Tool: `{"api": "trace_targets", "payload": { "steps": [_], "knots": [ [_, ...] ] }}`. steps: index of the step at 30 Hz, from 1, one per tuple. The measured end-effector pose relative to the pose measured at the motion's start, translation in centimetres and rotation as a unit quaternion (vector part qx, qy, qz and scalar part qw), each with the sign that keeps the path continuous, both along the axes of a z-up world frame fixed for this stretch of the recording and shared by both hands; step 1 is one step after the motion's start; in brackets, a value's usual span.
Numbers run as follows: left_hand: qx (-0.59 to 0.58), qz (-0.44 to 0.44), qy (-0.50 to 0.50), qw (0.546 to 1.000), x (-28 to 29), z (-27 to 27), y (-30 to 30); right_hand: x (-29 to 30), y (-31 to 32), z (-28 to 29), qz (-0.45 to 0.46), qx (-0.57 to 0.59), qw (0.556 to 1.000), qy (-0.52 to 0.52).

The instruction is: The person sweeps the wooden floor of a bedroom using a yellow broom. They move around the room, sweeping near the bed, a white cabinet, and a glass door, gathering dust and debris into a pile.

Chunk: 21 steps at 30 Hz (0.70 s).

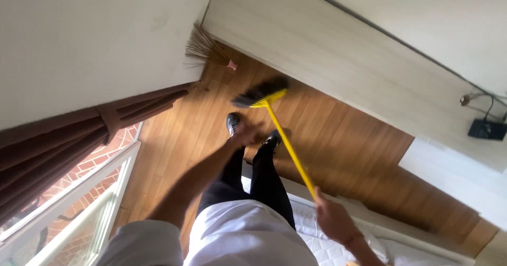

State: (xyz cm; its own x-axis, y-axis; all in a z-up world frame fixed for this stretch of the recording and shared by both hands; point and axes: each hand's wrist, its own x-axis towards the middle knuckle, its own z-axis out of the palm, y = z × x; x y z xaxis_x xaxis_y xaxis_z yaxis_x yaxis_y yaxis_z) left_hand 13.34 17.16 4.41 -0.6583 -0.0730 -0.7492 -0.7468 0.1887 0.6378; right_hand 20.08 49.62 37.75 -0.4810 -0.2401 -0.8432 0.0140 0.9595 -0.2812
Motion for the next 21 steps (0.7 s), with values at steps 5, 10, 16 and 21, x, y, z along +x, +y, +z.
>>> {"api": "trace_targets", "payload": {
  "steps": [5,10,16,21],
  "knots": [
    [0.273,0.077,-0.325,0.902,4.9,5.8,7.0,2.5,-6.0,1.6,0.126,-0.037,0.991,0.028],
    [0.141,0.251,-0.283,0.915,12.2,-7.7,7.7,3.3,-8.5,-5.2,-0.506,-0.154,0.794,-0.301],
    [0.070,0.278,-0.238,0.928,12.3,-10.0,7.8,7.2,-10.1,-18.0,-0.551,-0.216,0.753,-0.286],
    [0.189,0.191,-0.273,0.924,16.2,-6.5,13.3,6.1,-5.5,-15.3,-0.564,-0.189,0.745,-0.303]
  ]
}}
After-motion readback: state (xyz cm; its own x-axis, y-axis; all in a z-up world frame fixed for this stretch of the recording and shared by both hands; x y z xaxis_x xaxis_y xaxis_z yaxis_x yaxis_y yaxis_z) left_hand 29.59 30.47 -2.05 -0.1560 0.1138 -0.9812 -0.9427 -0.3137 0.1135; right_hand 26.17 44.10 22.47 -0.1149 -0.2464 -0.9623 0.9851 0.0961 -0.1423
